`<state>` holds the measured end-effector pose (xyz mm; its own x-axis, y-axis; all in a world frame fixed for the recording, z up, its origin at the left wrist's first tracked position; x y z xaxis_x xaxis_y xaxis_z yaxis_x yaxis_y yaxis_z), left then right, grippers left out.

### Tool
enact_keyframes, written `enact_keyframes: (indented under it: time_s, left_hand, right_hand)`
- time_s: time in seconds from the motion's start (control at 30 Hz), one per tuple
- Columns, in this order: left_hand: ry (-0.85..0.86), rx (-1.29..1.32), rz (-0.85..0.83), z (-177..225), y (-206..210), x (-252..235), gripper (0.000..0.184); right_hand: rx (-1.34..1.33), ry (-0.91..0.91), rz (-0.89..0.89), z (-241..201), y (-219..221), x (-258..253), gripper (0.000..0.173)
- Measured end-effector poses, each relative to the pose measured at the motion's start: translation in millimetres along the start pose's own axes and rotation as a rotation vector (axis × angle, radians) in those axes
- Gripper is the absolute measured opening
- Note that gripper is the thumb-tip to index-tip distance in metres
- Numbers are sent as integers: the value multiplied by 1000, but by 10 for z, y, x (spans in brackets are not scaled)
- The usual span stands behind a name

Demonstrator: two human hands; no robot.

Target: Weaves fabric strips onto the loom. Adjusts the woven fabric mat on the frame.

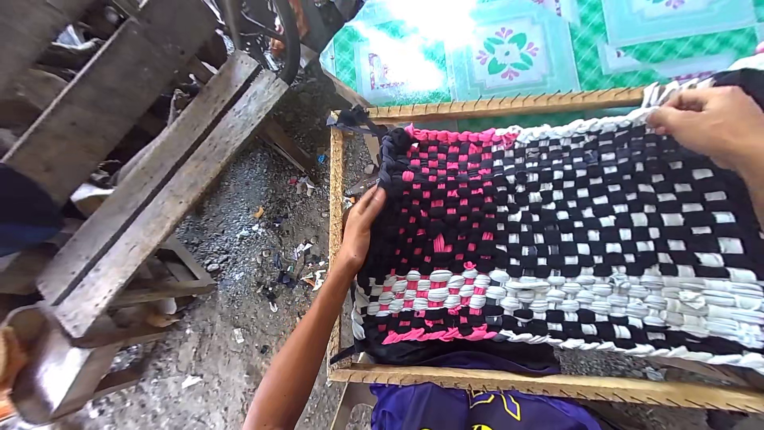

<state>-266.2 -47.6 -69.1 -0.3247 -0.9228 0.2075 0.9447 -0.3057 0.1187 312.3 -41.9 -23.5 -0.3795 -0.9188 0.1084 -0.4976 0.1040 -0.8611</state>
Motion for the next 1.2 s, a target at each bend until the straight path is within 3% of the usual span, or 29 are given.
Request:
enact_keyframes:
  time_s: [0.2, 0.37, 0.5, 0.6, 0.83, 1.0, 1.2]
  left_hand:
    - [192, -279, 191, 213, -39, 193, 66]
    - [347, -289, 247, 243, -98, 279, 29]
    - [550, -296, 158, 386, -31, 292, 16]
    - [631, -383, 147, 440, -25, 330, 15]
    - [556, -464, 87, 312, 4, 253, 19]
    - [458, -231, 190, 224, -147, 249, 8]
    - [282, 84, 230, 159, -336, 169, 23]
  right_hand:
    - [-27, 26, 6, 96, 11, -38, 46]
    - [-33, 24, 16, 135, 18, -56, 46]
    - [-35, 15, 18, 134, 25, -65, 45]
    - [-42, 2, 22, 100, 20, -50, 46]
    - [-46, -4, 28, 73, 23, -27, 47]
    - [-54, 2, 33, 61, 22, 8, 48]
    - [-38, -3, 32, 108, 22, -13, 48]
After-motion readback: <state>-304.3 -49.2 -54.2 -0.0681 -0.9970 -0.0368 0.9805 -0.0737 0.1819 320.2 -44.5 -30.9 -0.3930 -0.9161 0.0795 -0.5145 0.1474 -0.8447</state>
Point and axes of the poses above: each hand's wrist, its own x-axis away from the middle knuckle, its own y-axis out of the palm, z = x × y, the point moved 10 cm from there along -x, towards the middle knuckle, and after that the axes turned 1 degree about -y, right-handed, at the moved point
